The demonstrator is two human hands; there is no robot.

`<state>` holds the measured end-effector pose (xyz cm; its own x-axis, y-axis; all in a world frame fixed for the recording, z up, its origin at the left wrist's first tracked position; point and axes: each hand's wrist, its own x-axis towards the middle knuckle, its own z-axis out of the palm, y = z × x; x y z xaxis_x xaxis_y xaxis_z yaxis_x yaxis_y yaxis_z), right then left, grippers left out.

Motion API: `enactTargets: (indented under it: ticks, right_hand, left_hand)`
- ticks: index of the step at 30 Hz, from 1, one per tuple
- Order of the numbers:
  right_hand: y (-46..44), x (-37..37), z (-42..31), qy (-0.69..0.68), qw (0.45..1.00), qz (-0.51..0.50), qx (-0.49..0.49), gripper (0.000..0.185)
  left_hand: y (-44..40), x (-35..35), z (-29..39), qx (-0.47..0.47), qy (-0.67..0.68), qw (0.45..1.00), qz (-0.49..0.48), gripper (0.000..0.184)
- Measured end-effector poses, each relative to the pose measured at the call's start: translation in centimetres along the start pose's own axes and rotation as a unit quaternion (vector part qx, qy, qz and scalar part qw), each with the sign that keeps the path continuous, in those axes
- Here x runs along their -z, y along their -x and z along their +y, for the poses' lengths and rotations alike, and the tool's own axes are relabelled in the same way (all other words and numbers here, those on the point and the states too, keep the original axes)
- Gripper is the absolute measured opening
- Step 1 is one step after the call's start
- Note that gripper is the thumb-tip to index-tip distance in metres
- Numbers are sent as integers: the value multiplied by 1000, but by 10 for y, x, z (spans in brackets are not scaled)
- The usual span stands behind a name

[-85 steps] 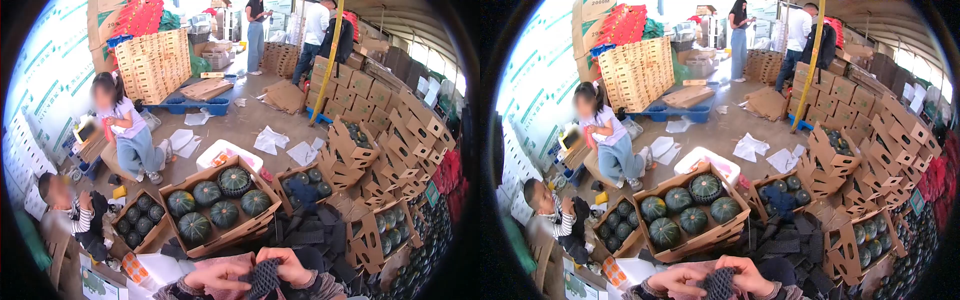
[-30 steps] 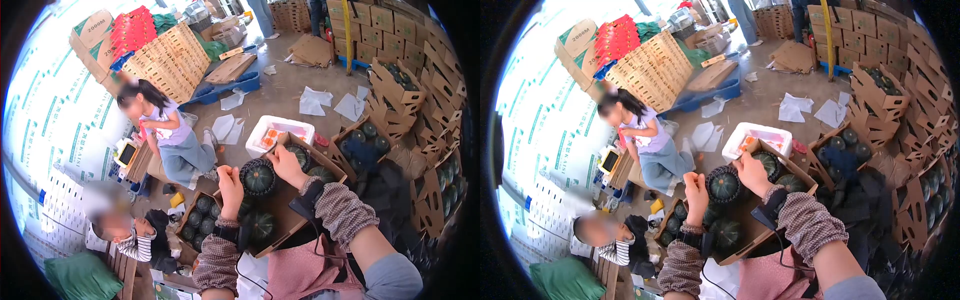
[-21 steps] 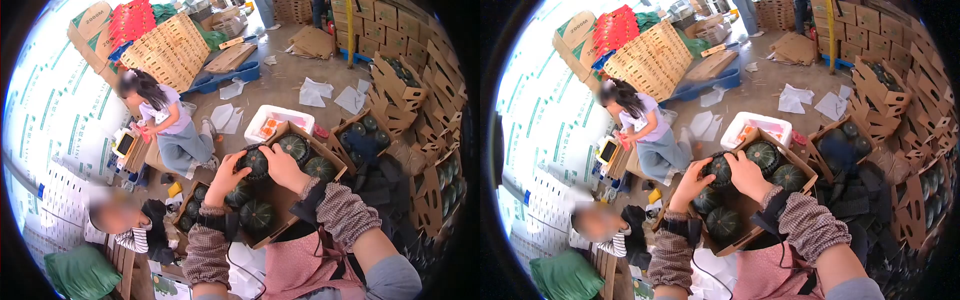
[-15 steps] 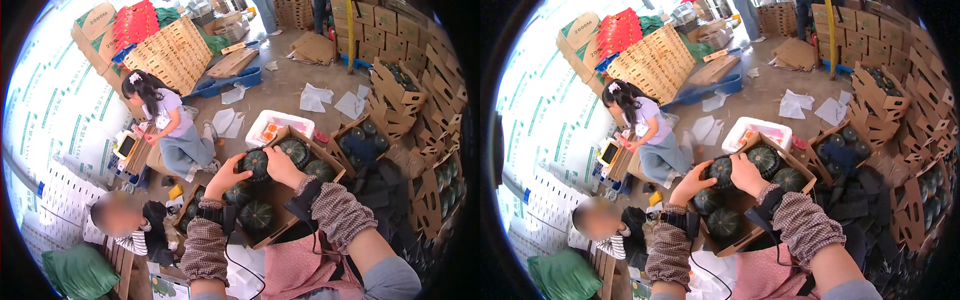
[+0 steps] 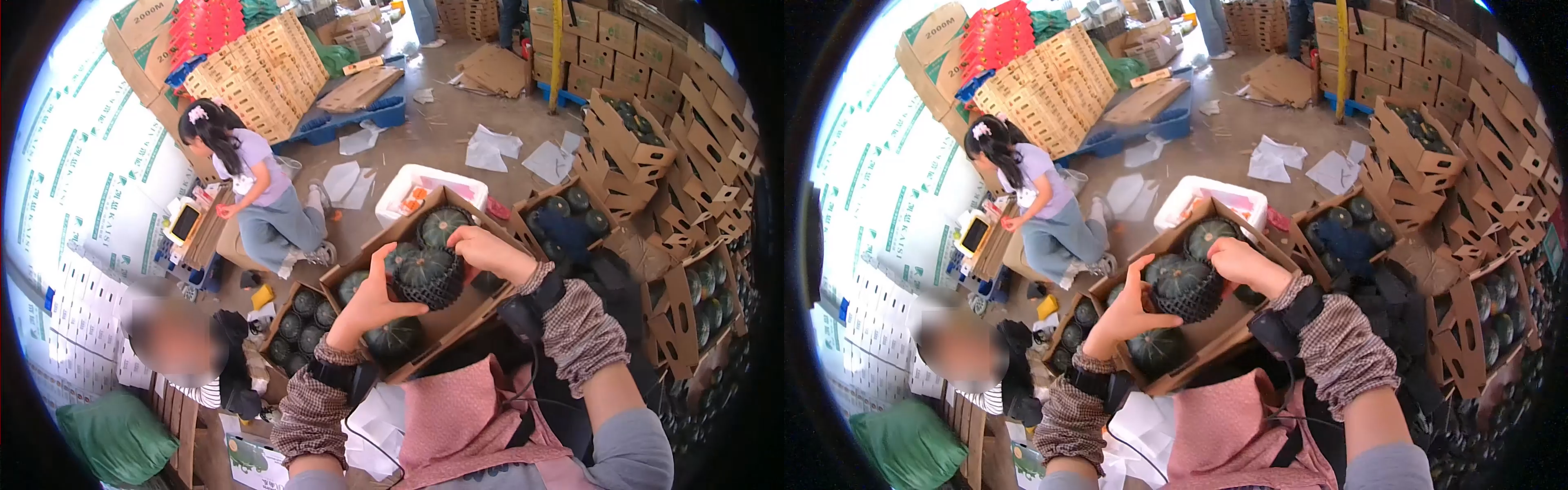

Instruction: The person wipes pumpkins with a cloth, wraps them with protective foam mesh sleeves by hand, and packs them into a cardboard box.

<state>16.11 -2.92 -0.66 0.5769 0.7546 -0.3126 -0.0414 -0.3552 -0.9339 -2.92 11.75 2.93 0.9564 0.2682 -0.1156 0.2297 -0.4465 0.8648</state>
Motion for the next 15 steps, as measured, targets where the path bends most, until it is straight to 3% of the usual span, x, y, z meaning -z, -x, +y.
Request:
enactTargets:
  ticks: [2,4,7,9,10,12,14,15]
  right_hand:
    - [4,6,7,46,994,-82,-62,32]
    - [-2,4,18,206,967,-143,-38,33]
    - [2,-14,50,427,887,-98,149,33]
    - [16,-20,54,534,798,-14,279,27]
    - [35,-15,32,576,759,36,301,24]
    - [59,6,5,505,808,89,288,23]
    - [81,48,13,472,822,108,299,17]
    - [91,60,22,513,827,117,198,15]
  left_hand:
    - [7,-22,3,-35,-134,989,40,114]
    - [4,-44,-18,-81,-270,957,71,115]
    - [4,-66,-19,-90,-448,888,53,113]
    - [8,-58,-15,-83,-428,898,-62,111]
    - [8,-48,-14,-79,-416,898,-118,110]
    - [0,-21,-29,-75,-252,948,-181,97]
    - [-14,-2,-35,-61,-256,951,-165,87]
    - [-28,0,-46,-84,-274,953,-100,85]
